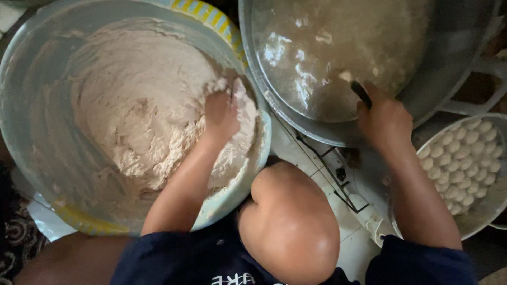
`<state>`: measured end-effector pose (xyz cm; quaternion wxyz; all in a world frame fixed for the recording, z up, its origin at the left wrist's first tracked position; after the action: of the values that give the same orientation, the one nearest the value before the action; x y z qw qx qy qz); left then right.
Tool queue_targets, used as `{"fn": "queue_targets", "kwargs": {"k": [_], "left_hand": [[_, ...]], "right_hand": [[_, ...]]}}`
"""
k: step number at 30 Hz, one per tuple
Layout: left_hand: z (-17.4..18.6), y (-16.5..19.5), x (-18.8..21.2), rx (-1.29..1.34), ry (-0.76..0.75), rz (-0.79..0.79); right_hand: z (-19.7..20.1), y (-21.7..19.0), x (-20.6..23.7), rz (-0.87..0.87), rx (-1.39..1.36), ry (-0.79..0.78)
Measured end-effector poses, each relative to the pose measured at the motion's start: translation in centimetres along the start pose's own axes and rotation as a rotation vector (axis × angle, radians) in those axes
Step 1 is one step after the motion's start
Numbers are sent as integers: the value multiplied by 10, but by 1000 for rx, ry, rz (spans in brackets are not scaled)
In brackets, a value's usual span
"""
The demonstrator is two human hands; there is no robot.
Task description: The person sits on the floor beside a large basin of dough and repeatedly scoops portions of dough with a spoon, shapes them by hand, and drops the formed balls into a pot of water. Trays of already formed dough balls sit nearby as the person works through the dough.
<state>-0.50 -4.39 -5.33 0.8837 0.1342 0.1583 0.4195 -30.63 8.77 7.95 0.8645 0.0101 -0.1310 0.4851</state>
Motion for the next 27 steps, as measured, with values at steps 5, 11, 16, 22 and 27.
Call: {"fn": "queue_targets", "kwargs": {"k": [5, 11, 16, 22, 27], "left_hand": [[25, 29, 23, 593, 192, 341], [54, 48, 17, 814, 183, 380], [26, 19, 39, 193, -512, 96], [0, -50, 1, -145, -308, 24], [0, -12, -11, -98, -184, 149]], "right_hand": [[6, -28, 21, 87, -372, -31], [4, -49, 41, -25, -737, -275], [9, -27, 11, 87, -208, -33], [-11, -1, -10, -13, 99, -273], [-8, -5, 0, 22, 146, -238]]}}
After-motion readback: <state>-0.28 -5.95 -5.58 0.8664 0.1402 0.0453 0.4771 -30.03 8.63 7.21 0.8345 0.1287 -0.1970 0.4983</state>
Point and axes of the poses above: each hand's wrist, its own x-axis away from the middle knuckle, its own z-axis out of the back of the hand, y = z × x, the point moved 2 cm from there along -x, towards the middle knuckle, and after that the axes turned 7 degrees about y, right-handed, at the moved point
